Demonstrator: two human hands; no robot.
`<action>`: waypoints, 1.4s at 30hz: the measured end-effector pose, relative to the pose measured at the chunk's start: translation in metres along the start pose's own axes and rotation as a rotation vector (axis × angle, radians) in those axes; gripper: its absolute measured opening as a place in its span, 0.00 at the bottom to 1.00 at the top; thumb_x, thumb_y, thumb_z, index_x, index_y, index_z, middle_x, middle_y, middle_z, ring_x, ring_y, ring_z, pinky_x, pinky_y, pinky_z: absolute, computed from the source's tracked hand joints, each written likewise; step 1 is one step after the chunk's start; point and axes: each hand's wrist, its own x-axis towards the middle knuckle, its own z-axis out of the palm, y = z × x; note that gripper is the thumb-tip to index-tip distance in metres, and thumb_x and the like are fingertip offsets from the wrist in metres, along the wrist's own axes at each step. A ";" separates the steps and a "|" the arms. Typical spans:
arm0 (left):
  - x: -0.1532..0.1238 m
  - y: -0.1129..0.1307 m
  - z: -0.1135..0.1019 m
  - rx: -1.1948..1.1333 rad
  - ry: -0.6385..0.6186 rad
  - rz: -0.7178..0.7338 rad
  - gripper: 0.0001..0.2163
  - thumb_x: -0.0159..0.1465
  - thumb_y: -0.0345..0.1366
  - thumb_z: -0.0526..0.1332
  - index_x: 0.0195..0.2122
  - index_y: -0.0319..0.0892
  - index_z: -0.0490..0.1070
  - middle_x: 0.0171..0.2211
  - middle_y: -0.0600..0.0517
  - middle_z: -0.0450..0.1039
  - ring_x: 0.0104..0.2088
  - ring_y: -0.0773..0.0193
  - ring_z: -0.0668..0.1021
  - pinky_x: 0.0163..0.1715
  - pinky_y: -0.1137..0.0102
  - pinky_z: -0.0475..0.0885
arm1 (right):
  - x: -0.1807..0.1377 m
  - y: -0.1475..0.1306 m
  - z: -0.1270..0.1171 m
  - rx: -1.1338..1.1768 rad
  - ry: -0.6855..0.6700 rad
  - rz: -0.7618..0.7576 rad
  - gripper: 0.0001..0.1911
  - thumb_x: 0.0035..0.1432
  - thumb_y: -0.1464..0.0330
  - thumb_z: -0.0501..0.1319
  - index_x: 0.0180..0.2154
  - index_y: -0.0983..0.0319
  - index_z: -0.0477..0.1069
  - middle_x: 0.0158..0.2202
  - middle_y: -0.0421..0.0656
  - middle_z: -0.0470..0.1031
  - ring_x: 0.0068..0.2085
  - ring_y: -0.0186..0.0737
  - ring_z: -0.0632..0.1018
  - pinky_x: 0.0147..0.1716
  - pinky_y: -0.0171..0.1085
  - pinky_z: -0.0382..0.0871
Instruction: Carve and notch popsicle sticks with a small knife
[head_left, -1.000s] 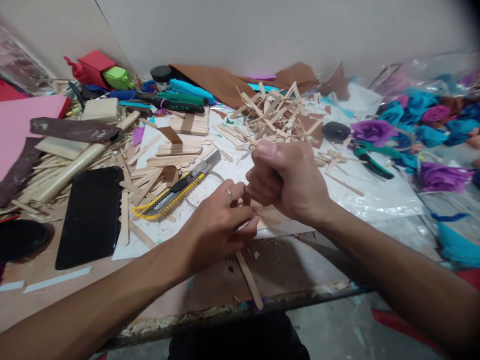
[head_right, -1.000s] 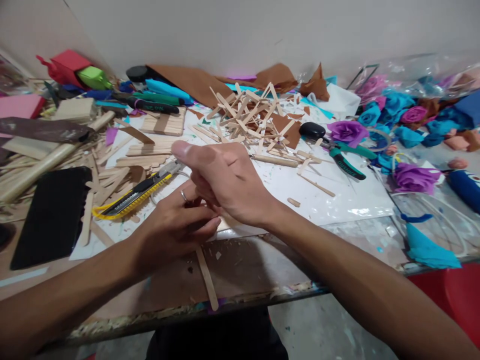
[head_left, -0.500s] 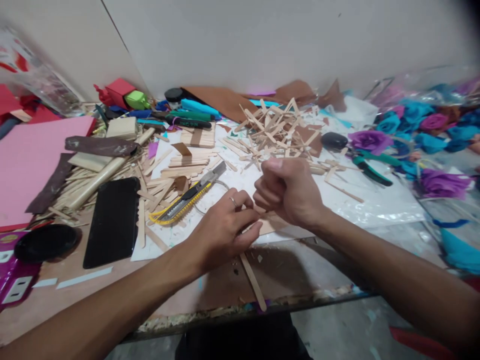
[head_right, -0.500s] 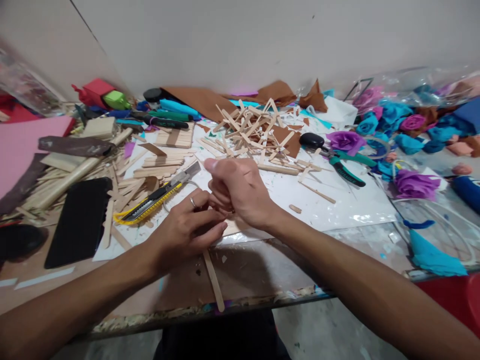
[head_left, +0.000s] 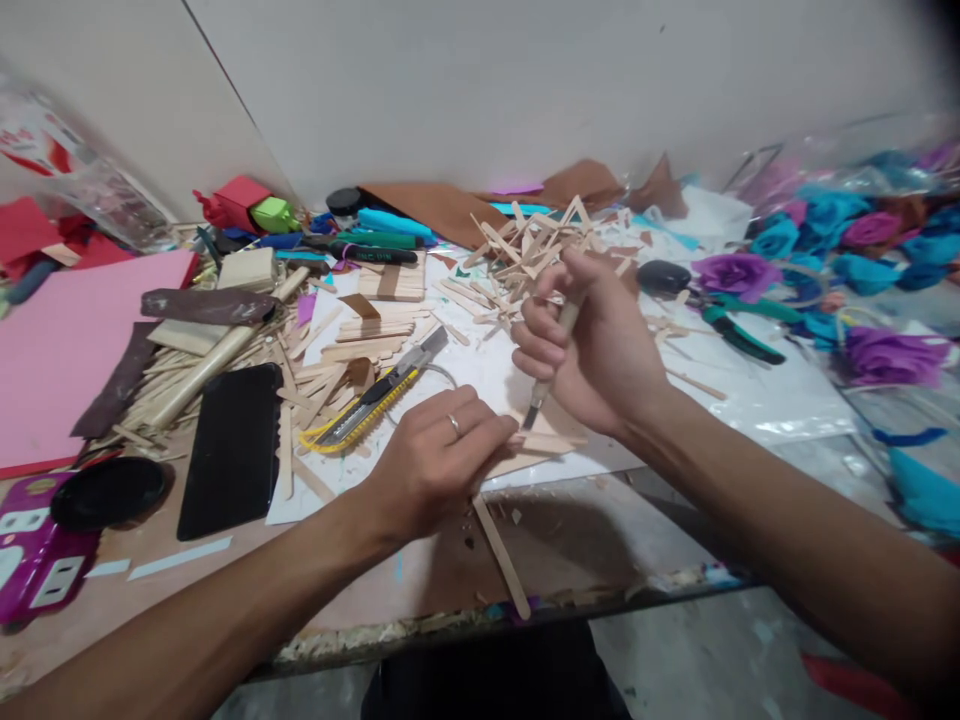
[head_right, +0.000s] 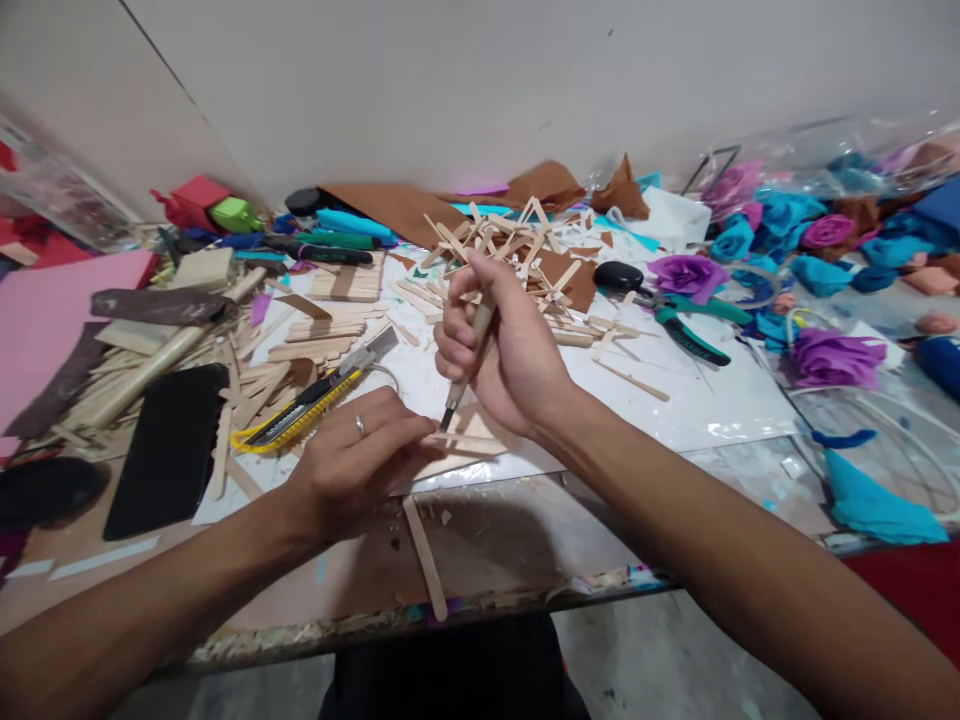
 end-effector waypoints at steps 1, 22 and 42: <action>-0.001 0.000 0.000 -0.050 0.036 -0.027 0.03 0.70 0.28 0.63 0.44 0.40 0.72 0.29 0.51 0.73 0.30 0.63 0.71 0.30 0.67 0.65 | 0.003 0.003 -0.002 -0.023 0.035 -0.005 0.11 0.63 0.58 0.64 0.36 0.57 0.67 0.21 0.32 0.62 0.20 0.31 0.62 0.19 0.32 0.61; 0.001 0.000 -0.005 -0.751 0.325 -0.643 0.08 0.69 0.39 0.67 0.46 0.43 0.77 0.31 0.52 0.81 0.31 0.67 0.83 0.32 0.73 0.81 | 0.009 0.001 -0.039 -1.613 -0.310 -0.615 0.35 0.74 0.47 0.44 0.20 0.60 0.61 0.17 0.39 0.60 0.21 0.34 0.60 0.27 0.39 0.46; -0.010 -0.009 0.007 -0.581 0.563 -0.818 0.10 0.67 0.38 0.70 0.49 0.46 0.84 0.44 0.49 0.86 0.40 0.57 0.88 0.47 0.58 0.87 | -0.010 0.010 -0.020 -2.049 -0.312 -0.427 0.30 0.76 0.51 0.39 0.42 0.59 0.74 0.24 0.46 0.75 0.22 0.43 0.67 0.27 0.39 0.41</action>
